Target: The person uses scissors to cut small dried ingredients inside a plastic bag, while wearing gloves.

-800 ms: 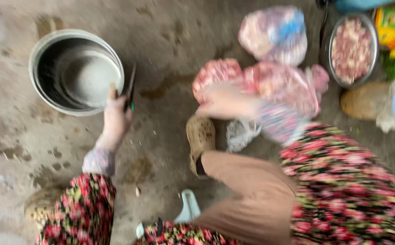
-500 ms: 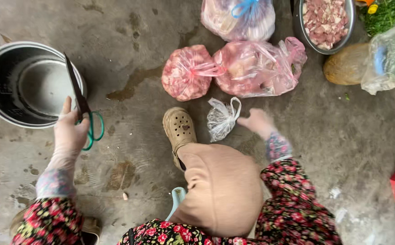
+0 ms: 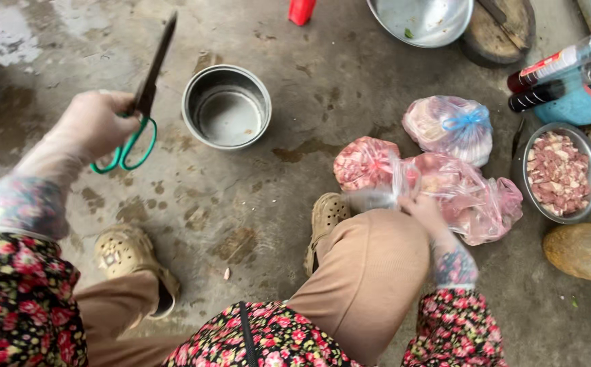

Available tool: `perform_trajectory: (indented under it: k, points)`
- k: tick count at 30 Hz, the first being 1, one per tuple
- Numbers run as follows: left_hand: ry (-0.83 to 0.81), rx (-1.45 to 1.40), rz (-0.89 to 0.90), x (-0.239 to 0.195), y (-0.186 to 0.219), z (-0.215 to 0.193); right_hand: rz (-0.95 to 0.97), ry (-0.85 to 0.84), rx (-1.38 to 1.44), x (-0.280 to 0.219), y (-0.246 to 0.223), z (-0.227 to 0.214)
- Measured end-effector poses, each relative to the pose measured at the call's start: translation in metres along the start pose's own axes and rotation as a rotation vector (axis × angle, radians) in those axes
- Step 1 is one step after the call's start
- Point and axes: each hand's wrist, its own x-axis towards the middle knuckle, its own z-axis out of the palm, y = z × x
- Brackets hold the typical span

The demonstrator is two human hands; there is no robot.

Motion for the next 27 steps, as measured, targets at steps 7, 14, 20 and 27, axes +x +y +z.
perform_trajectory:
  k: [7, 14, 20, 27]
  points:
    - [0.023, 0.048, -0.193, -0.058, -0.003, -0.078, -0.392, -0.269, 0.093, -0.011, -0.248, -0.007]
    - [0.122, -0.271, -0.305, -0.083, -0.017, -0.067, -0.413, -0.824, 0.234, 0.031, -0.374, 0.149]
    - [0.095, -0.616, -0.672, -0.093, -0.066, -0.016, -0.362, -0.805, 0.221, 0.046, -0.381, 0.342]
    - [0.237, -0.931, -0.728, -0.032, -0.088, 0.081, -0.614, -0.542, 0.154, 0.004, -0.442, 0.289]
